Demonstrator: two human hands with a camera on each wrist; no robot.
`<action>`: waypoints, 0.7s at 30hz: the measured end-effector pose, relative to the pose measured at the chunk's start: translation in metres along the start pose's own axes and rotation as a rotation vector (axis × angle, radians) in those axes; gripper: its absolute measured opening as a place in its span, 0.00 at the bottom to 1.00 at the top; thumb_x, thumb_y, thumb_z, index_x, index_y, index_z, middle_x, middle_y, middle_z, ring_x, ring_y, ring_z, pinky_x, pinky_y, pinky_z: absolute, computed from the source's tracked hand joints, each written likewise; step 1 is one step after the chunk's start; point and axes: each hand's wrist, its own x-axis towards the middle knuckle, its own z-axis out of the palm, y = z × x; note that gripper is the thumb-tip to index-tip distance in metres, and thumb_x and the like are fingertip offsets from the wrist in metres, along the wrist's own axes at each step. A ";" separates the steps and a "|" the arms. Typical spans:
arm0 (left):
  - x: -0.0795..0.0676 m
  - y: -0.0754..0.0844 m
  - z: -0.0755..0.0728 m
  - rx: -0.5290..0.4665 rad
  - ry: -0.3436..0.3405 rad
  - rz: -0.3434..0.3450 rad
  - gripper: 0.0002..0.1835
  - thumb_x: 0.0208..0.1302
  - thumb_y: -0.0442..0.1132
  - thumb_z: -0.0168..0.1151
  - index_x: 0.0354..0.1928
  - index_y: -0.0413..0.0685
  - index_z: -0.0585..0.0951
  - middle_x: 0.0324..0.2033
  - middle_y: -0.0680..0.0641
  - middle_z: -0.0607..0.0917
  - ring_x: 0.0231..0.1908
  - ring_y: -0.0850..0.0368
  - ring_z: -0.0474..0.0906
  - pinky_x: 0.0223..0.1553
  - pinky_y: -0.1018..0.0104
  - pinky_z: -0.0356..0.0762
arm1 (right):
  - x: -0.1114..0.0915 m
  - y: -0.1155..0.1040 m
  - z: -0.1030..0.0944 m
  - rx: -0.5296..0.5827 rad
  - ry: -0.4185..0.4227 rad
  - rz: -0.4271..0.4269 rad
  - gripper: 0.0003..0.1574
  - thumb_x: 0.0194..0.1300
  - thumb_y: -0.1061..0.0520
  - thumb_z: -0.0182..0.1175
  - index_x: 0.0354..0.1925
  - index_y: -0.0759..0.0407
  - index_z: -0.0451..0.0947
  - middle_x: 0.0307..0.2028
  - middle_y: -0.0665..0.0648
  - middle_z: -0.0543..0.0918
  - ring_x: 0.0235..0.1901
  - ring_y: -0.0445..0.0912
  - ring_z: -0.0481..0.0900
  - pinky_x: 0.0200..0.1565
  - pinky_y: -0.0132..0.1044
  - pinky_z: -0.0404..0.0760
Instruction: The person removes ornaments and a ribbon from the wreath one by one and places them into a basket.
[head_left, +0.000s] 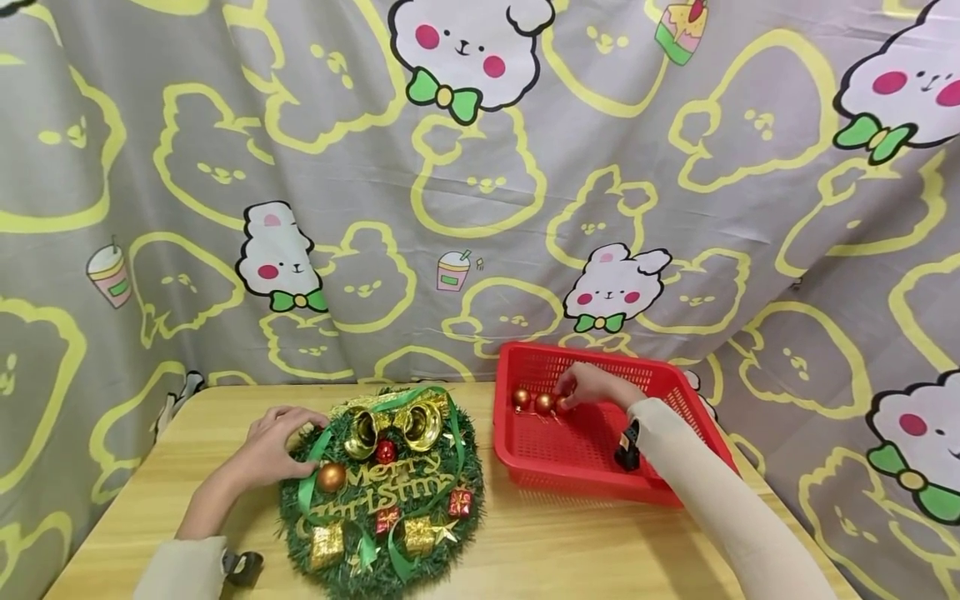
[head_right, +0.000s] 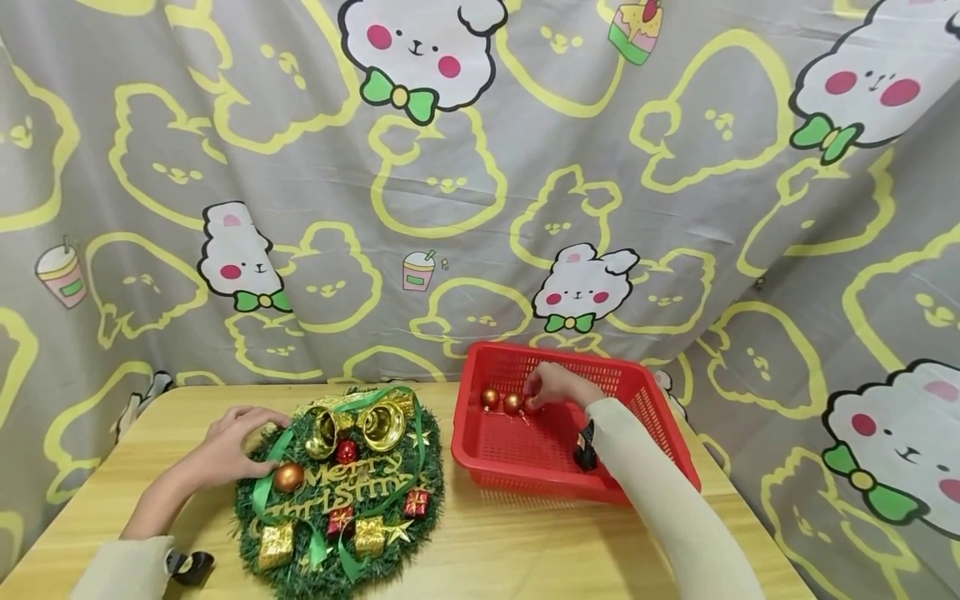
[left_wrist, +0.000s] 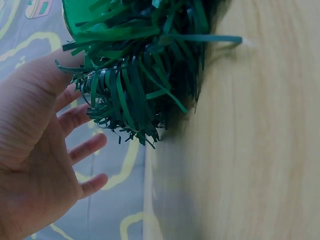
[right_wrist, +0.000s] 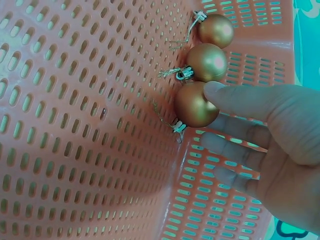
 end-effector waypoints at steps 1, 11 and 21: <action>0.000 0.000 0.000 -0.001 0.000 0.001 0.33 0.42 0.36 0.82 0.55 0.54 0.81 0.57 0.43 0.83 0.63 0.31 0.63 0.61 0.24 0.52 | 0.000 0.000 0.000 0.003 0.001 0.001 0.12 0.61 0.62 0.73 0.44 0.64 0.87 0.38 0.57 0.90 0.36 0.43 0.81 0.42 0.39 0.84; 0.000 0.002 -0.001 -0.003 -0.004 -0.001 0.32 0.43 0.36 0.81 0.54 0.53 0.81 0.58 0.42 0.82 0.63 0.32 0.63 0.61 0.26 0.52 | -0.004 -0.003 -0.003 0.002 0.009 -0.016 0.12 0.60 0.62 0.73 0.43 0.64 0.87 0.36 0.56 0.90 0.34 0.42 0.81 0.39 0.37 0.83; -0.001 0.002 -0.001 -0.002 -0.002 -0.002 0.31 0.44 0.36 0.81 0.54 0.54 0.81 0.57 0.43 0.83 0.63 0.32 0.62 0.61 0.25 0.52 | -0.010 -0.008 -0.010 0.005 0.014 -0.041 0.14 0.61 0.61 0.72 0.45 0.65 0.87 0.40 0.58 0.90 0.38 0.44 0.84 0.43 0.41 0.86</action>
